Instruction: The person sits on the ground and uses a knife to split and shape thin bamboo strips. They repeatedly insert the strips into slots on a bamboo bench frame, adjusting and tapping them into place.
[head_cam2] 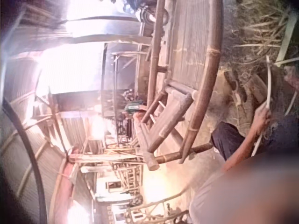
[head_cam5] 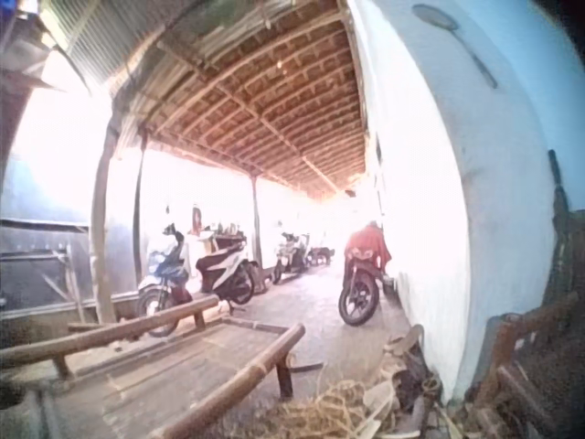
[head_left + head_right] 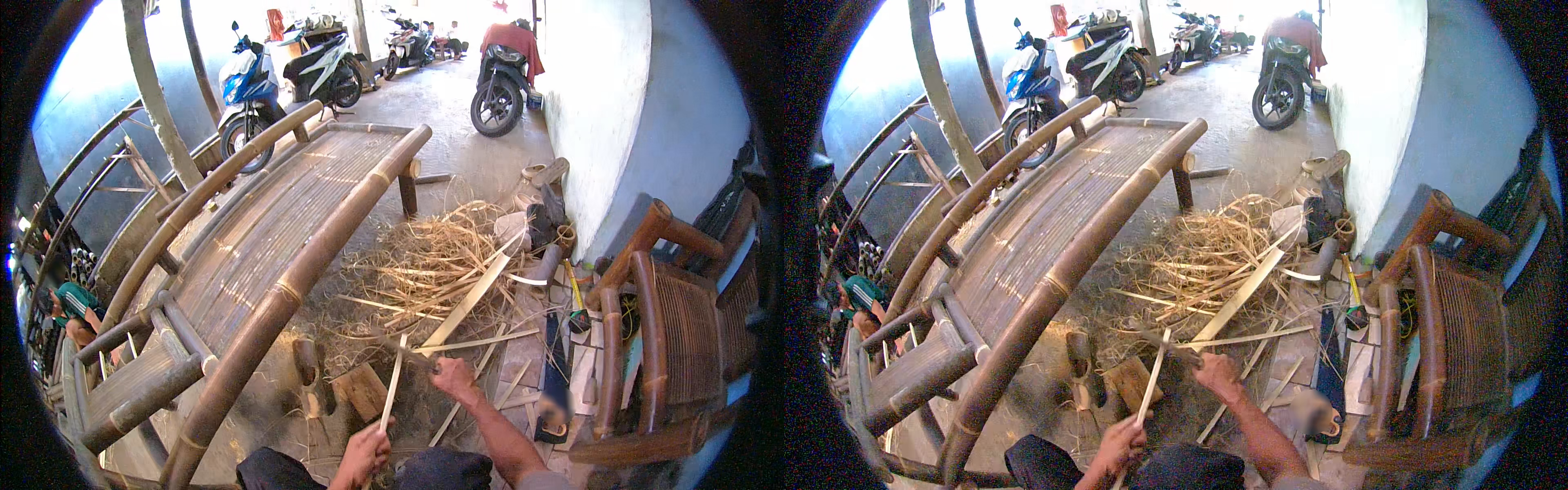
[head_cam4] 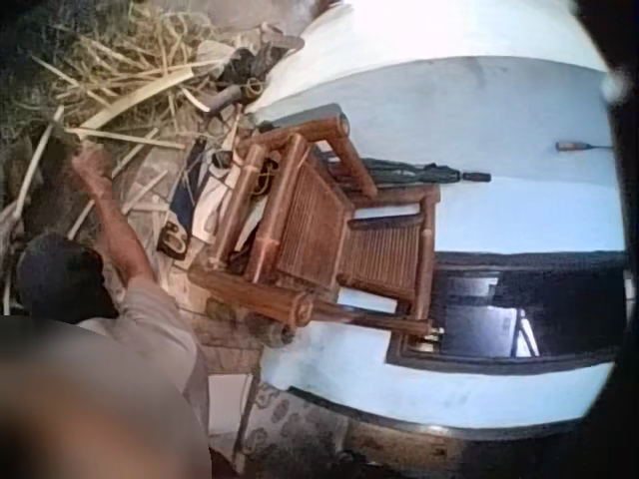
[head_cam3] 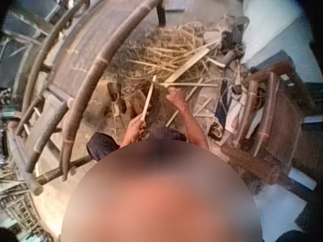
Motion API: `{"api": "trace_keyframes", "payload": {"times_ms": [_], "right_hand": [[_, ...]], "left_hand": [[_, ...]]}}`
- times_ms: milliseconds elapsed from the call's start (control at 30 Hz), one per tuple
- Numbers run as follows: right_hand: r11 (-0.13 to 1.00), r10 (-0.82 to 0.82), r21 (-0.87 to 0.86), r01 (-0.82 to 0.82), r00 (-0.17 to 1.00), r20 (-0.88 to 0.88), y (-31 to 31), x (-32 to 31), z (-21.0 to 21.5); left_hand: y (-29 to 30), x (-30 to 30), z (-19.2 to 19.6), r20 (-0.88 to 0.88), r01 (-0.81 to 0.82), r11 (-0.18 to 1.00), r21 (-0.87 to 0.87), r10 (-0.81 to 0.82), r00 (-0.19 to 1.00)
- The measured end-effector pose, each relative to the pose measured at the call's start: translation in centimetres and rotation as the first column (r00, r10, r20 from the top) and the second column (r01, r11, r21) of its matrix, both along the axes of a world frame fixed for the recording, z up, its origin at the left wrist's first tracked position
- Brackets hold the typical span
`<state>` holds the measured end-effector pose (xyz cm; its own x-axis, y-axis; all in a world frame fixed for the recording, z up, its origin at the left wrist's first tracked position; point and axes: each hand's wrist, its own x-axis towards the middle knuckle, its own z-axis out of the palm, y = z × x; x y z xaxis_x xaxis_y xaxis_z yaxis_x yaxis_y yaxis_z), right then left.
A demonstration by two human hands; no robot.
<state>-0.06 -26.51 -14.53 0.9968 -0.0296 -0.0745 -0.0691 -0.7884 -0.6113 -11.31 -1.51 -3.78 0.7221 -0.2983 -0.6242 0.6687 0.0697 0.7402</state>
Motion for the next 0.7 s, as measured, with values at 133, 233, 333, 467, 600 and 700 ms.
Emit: {"api": "trace_keyframes", "payload": {"times_ms": [133,233,333,467,600,700], "right_hand": [[0.981,-0.148,-0.138,0.135,0.985,-0.091,-5.4,0.9,-4.2],[0.848,-0.509,-0.216,0.484,0.857,-0.079,-10.2,2.0,-5.1],[0.963,-0.26,-0.127,0.239,0.947,-0.188,-10.8,1.6,-4.3],[0.967,0.007,0.252,0.047,0.978,-0.207,-5.1,-2.5,-3.3],[0.956,-0.038,0.283,0.075,0.99,-0.132,0.0,-8.8,-4.1],[0.979,-0.059,0.163,0.126,0.93,-0.362,1.1,-11.7,-4.6]], "left_hand": [[0.7,-4.4,3.9,0.057,-0.033,0.998,-0.05,0.036,0.998],[3.8,-7.7,6.3,-0.05,-0.02,1.0,-0.007,0.019,0.999],[6.0,-5.6,5.8,0.582,-0.384,0.855,0.348,0.124,0.804],[5.5,1.7,3.8,0.802,-0.69,0.722,0.043,0.386,0.455],[4.5,5.9,1.8,0.899,-0.679,0.697,0.231,0.114,0.423],[3.7,7.1,-1.7,0.75,-0.66,0.746,0.092,0.384,0.538]]}}
